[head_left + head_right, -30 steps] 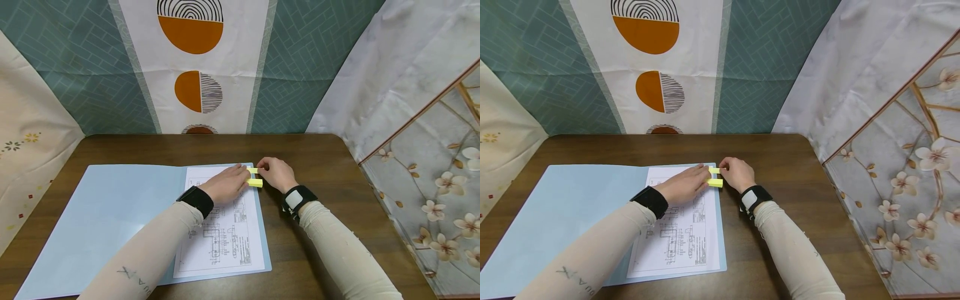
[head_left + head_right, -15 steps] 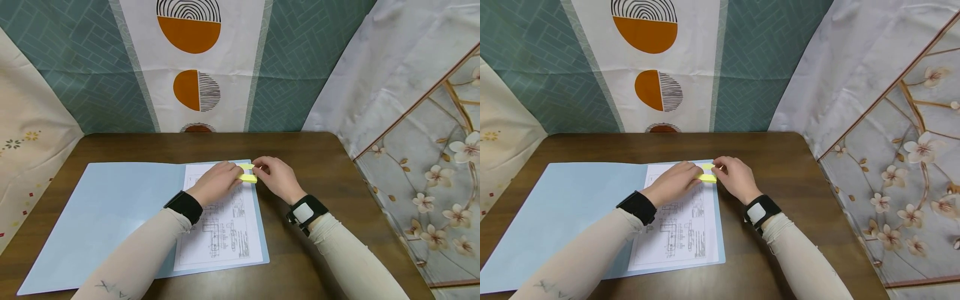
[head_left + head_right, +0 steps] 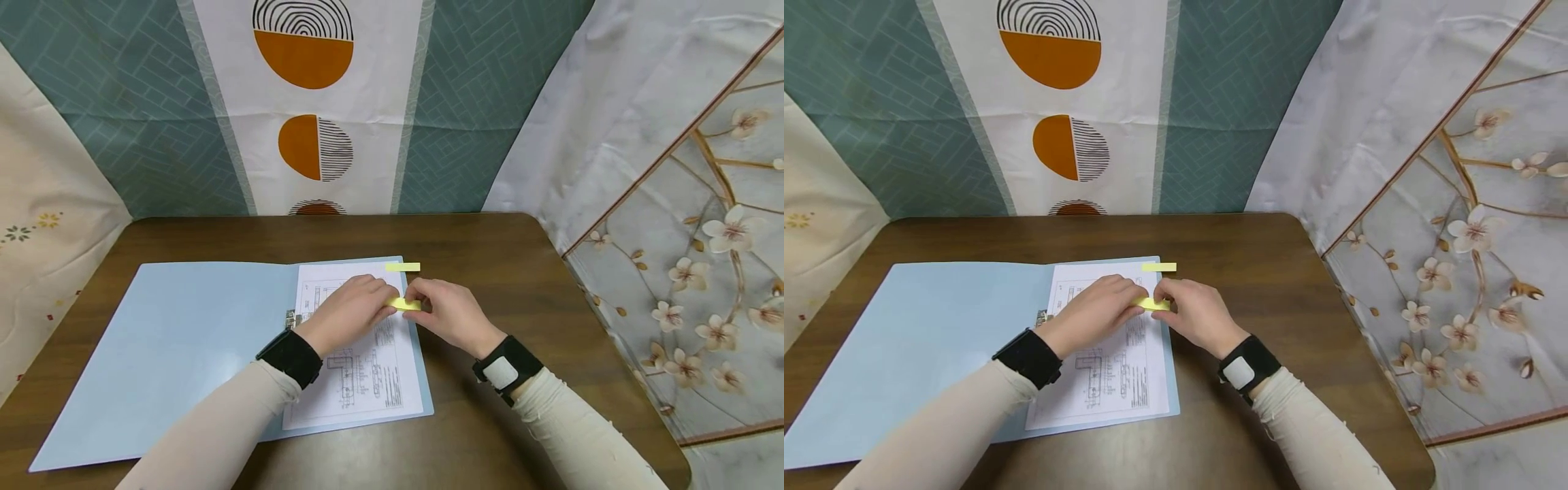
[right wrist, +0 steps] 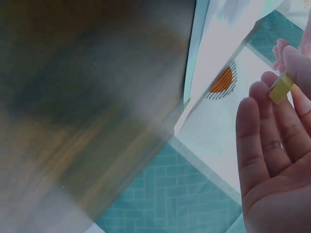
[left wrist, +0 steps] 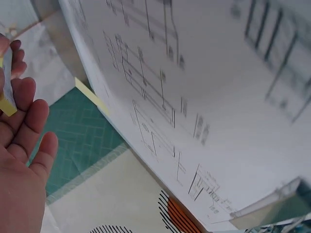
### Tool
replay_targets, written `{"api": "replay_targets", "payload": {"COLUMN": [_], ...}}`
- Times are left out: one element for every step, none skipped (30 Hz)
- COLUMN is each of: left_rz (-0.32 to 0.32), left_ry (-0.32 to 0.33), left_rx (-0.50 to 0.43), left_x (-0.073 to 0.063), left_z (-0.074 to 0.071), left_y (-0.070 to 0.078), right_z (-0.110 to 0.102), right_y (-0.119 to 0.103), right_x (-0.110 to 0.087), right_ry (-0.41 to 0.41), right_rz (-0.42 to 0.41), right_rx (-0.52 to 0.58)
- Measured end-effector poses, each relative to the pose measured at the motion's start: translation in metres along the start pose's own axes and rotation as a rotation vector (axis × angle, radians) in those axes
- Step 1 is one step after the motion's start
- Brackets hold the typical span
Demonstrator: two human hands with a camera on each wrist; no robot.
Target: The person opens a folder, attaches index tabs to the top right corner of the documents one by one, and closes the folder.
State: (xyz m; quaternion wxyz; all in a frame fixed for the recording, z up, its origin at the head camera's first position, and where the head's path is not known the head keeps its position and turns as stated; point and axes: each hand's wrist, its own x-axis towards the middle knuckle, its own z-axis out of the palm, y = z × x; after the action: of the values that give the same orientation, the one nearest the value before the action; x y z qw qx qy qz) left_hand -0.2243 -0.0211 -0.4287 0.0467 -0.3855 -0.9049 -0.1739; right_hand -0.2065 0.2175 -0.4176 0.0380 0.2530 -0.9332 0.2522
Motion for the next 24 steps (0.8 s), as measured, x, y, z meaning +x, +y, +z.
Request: {"api": "replay_targets", "payload": {"left_rz": [-0.002, -0.004, -0.01, -0.015, -0.022, -0.028, -0.038, -0.048, -0.063, -0.073, -0.082, -0.091, -0.103, -0.11, -0.114, -0.116, -0.12, -0.122, -0.124, -0.126, -0.126, -0.127, -0.127, -0.126], "left_ry": [-0.006, -0.009, -0.016, -0.022, -0.025, -0.024, -0.025, -0.022, -0.022, -0.018, -0.015, -0.012, -0.019, -0.024, -0.029, -0.033, -0.037, -0.041, -0.045, -0.046, -0.045, -0.045, -0.046, -0.046], "left_rx": [-0.001, -0.001, 0.001, 0.006, 0.01, 0.017, 0.026, 0.038, 0.048, 0.056, 0.062, 0.072, 0.081, 0.084, 0.085, 0.087, 0.091, 0.094, 0.092, 0.089, 0.089, 0.09, 0.091, 0.091], "left_x": [-0.001, -0.003, -0.005, -0.006, -0.008, -0.01, -0.012, -0.015, -0.018, -0.021, -0.025, -0.029, -0.033, -0.038, -0.042, -0.046, -0.05, -0.054, -0.057, -0.06, -0.062, -0.065, -0.067, -0.068], "left_z": [0.001, 0.001, 0.002, 0.003, 0.003, 0.003, 0.003, 0.003, 0.003, 0.002, 0.001, 0.002, 0.002, 0.004, 0.005, 0.007, 0.01, 0.011, 0.013, 0.015, 0.016, 0.017, 0.018, 0.019], "left_y": [0.001, 0.002, 0.003, 0.004, 0.006, 0.007, 0.008, 0.01, 0.012, 0.015, 0.018, 0.021, 0.025, 0.03, 0.034, 0.039, 0.043, 0.048, 0.051, 0.054, 0.057, 0.059, 0.061, 0.062], "right_z": [0.001, 0.002, 0.003, 0.005, 0.005, 0.006, 0.007, 0.007, 0.008, 0.008, 0.007, 0.007, 0.007, 0.007, 0.007, 0.007, 0.007, 0.008, 0.008, 0.008, 0.009, 0.009, 0.009, 0.01], "right_y": [-0.001, -0.001, -0.001, -0.001, 0.0, 0.001, 0.003, 0.005, 0.007, 0.011, 0.014, 0.018, 0.022, 0.025, 0.028, 0.031, 0.033, 0.034, 0.035, 0.035, 0.035, 0.036, 0.036, 0.037], "right_x": [-0.002, -0.003, -0.005, -0.007, -0.01, -0.012, -0.015, -0.018, -0.021, -0.024, -0.026, -0.029, -0.032, -0.034, -0.036, -0.038, -0.039, -0.04, -0.041, -0.042, -0.042, -0.043, -0.043, -0.043], "right_ry": [-0.004, -0.007, -0.01, -0.009, -0.005, 0.004, 0.019, 0.038, 0.059, 0.081, 0.102, 0.12, 0.137, 0.149, 0.157, 0.163, 0.168, 0.17, 0.174, 0.176, 0.178, 0.182, 0.186, 0.189], "right_rz": [0.004, 0.007, 0.011, 0.014, 0.018, 0.025, 0.036, 0.049, 0.064, 0.081, 0.095, 0.108, 0.116, 0.123, 0.132, 0.139, 0.147, 0.155, 0.164, 0.175, 0.184, 0.189, 0.193, 0.196], "right_rx": [0.005, 0.01, 0.012, 0.009, 0.004, -0.006, -0.019, -0.034, -0.053, -0.079, -0.102, -0.126, -0.151, -0.176, -0.197, -0.218, -0.232, -0.246, -0.259, -0.269, -0.277, -0.287, -0.294, -0.3]}}
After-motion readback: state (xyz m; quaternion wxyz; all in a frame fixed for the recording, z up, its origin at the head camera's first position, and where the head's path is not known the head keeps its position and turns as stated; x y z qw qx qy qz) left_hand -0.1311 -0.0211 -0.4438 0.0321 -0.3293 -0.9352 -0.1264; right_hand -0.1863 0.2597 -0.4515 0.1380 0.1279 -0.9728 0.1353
